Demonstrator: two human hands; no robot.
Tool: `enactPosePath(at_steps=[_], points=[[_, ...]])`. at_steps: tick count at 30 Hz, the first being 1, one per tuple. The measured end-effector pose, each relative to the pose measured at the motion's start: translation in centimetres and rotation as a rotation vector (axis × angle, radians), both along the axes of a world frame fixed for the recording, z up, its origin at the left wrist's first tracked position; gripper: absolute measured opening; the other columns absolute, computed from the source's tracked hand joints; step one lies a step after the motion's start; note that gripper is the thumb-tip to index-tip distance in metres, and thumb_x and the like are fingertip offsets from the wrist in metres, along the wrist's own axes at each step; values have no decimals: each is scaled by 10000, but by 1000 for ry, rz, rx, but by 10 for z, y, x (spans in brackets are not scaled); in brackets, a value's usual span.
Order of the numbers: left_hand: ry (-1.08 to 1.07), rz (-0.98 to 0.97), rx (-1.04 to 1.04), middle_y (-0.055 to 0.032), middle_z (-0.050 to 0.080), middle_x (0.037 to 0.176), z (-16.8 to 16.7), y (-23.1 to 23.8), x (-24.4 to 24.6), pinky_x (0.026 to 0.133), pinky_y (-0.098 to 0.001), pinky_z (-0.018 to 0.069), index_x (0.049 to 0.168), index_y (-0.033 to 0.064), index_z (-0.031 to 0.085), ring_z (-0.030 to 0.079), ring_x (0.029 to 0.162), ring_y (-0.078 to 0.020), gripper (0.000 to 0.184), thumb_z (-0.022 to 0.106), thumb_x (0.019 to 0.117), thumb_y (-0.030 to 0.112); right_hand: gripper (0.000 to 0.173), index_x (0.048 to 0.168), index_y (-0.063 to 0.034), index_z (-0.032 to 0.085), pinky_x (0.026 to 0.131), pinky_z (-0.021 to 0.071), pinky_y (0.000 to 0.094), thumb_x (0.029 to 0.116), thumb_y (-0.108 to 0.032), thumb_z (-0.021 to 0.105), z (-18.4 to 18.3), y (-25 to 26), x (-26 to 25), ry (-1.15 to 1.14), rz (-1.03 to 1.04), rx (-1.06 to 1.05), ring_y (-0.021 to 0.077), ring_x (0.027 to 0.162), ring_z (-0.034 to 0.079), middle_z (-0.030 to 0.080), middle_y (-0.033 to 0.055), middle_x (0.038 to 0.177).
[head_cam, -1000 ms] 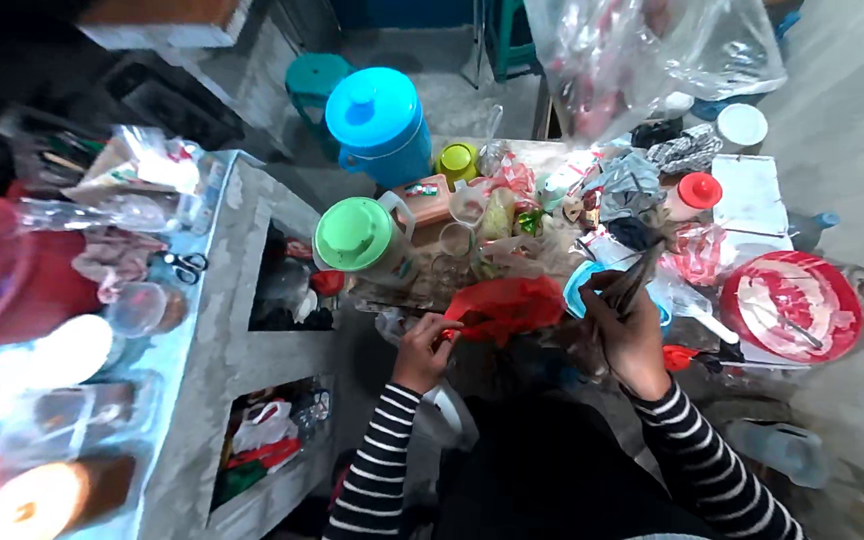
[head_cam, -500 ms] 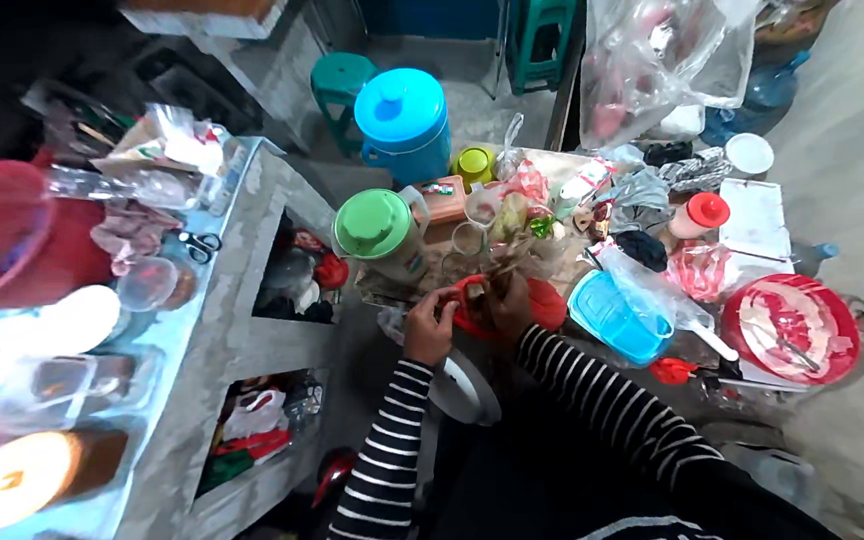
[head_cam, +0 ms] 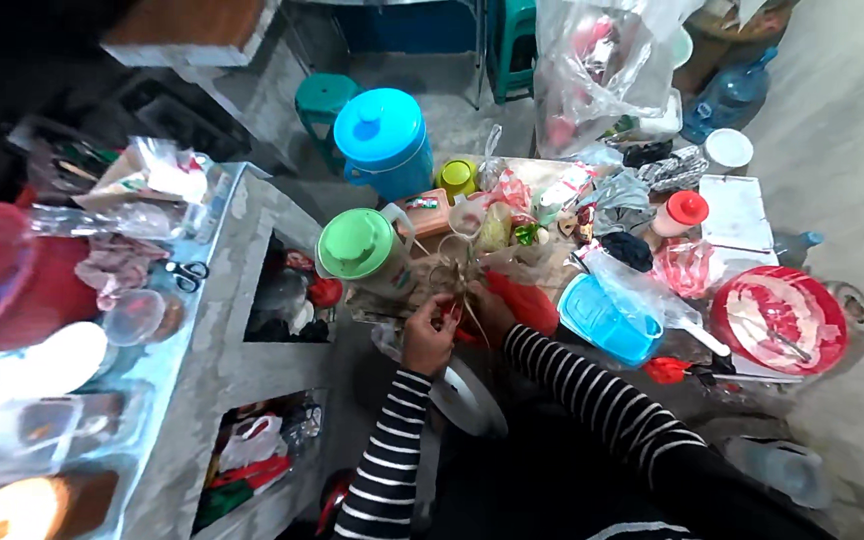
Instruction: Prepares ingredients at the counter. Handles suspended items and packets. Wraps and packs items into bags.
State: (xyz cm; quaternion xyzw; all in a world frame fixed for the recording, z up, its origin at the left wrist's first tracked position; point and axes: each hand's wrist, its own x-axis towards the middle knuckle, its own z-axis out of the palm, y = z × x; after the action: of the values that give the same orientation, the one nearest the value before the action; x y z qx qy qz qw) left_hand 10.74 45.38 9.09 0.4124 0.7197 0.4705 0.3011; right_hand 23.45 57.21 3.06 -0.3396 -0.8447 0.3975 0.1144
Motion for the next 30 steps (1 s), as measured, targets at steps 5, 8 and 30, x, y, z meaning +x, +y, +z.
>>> enactPosePath(at_steps=[5,8,30], points=[[70,95,7,-68,732,1124,-2,-12,-16,732,-300,623,1225,40,669,720,855,-95,344,643,882,30,186,1154,-147,709,898,599,491,1042,-183,564,-20,28,41,76,288,698,315,1096,706,678,141,1299],[283,5,-222,-78,726,1191,6,-12,-18,860,-377,611,1270,83,667,726,990,-156,369,647,902,103,297,1312,-87,620,992,500,617,1052,-174,508,-9,24,45,-385,352,433,421,1170,638,606,218,1354],[-362,-435,-20,-66,656,1329,-6,45,12,599,-317,618,1432,89,504,704,720,-150,478,642,976,67,622,1350,89,576,1223,114,689,942,-363,702,102,64,100,-984,322,298,500,1368,464,581,327,1360]])
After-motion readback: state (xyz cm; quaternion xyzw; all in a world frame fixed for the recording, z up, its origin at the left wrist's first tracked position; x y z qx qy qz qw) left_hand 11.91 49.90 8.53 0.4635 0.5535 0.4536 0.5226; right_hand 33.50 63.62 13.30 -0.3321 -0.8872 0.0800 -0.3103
